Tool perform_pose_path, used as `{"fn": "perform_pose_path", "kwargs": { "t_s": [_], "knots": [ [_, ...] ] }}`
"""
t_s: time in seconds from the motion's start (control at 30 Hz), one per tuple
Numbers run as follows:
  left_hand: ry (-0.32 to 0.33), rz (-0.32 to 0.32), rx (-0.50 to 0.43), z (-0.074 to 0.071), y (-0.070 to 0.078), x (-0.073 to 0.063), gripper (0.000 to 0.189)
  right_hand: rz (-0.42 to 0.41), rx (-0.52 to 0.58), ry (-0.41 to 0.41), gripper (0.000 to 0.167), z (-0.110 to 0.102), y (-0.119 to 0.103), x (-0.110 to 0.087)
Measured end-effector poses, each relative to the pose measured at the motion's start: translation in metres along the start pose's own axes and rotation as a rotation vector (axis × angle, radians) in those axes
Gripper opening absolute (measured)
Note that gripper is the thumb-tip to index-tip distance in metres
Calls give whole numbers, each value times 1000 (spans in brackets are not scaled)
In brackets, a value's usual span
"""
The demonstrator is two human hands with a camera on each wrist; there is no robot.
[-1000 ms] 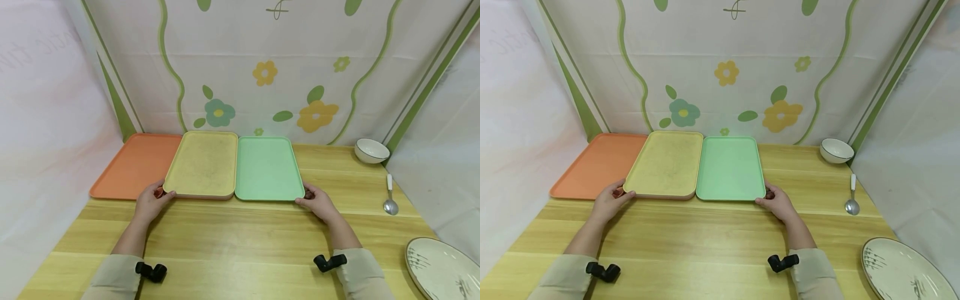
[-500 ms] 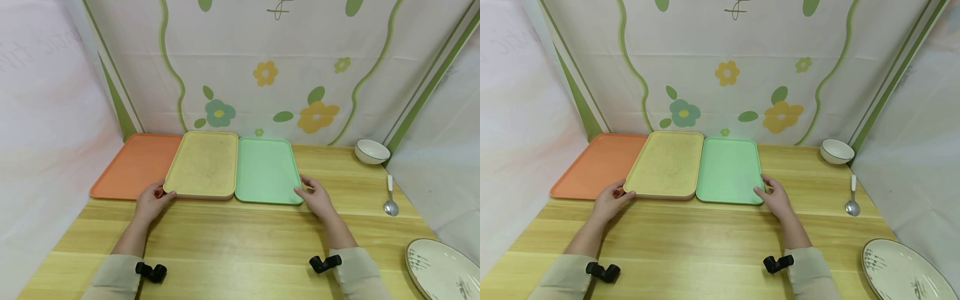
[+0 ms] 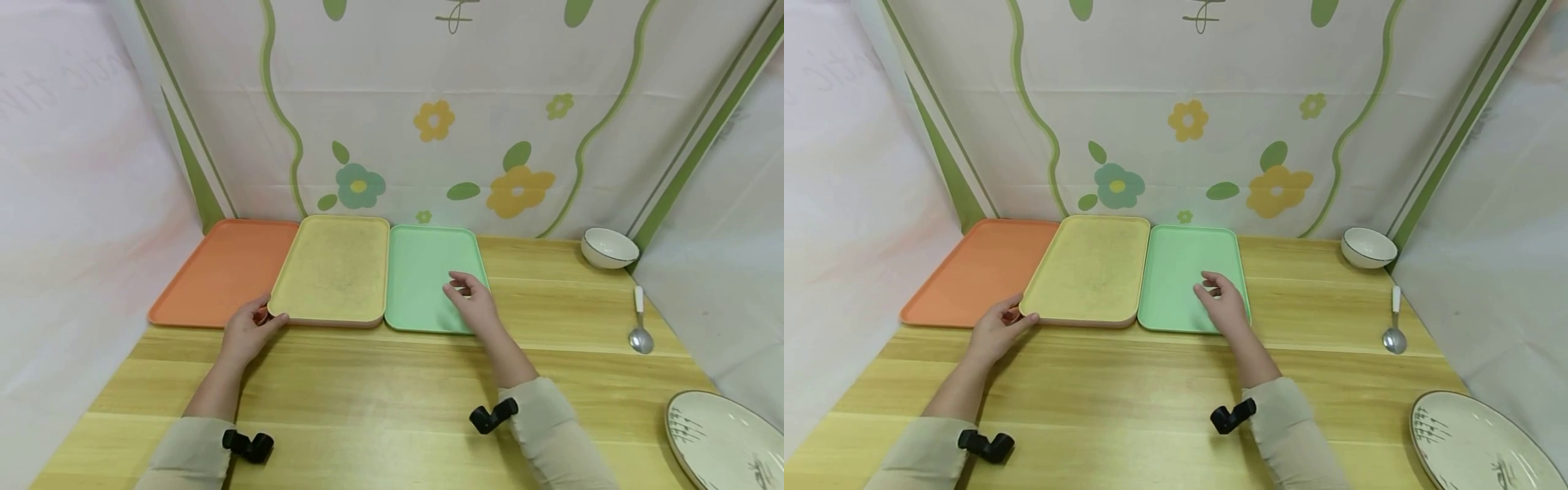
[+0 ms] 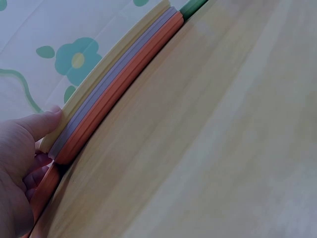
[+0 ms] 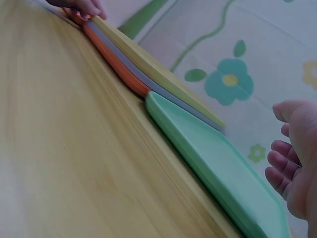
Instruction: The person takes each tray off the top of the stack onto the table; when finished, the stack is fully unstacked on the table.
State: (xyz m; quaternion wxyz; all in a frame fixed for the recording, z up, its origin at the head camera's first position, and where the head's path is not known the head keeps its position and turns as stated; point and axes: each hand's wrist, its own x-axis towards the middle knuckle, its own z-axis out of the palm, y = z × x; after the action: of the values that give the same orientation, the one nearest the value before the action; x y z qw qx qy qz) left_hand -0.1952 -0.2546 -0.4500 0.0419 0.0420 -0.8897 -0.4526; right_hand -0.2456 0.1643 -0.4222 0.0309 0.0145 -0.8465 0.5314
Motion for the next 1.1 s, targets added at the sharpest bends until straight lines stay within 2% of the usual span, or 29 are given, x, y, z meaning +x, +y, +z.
{"fn": "perform_pose_path", "kwargs": {
  "t_s": [0.3, 0.53, 0.83, 1.1],
  "knots": [
    [8, 17, 18, 0, -3, 1, 76, -19, 8, -26, 42, 56, -22, 10],
    [7, 9, 29, -1, 0, 0, 75, -9, -62, -67, 41, 88, -30, 13],
    [-2, 9, 33, -1, 1, -1, 76, 54, -87, -151, 49, 108, -30, 17],
    [-6, 3, 30, -1, 1, -1, 77, 71, -125, -152, 53, 116, -28, 22]
  ]
}}
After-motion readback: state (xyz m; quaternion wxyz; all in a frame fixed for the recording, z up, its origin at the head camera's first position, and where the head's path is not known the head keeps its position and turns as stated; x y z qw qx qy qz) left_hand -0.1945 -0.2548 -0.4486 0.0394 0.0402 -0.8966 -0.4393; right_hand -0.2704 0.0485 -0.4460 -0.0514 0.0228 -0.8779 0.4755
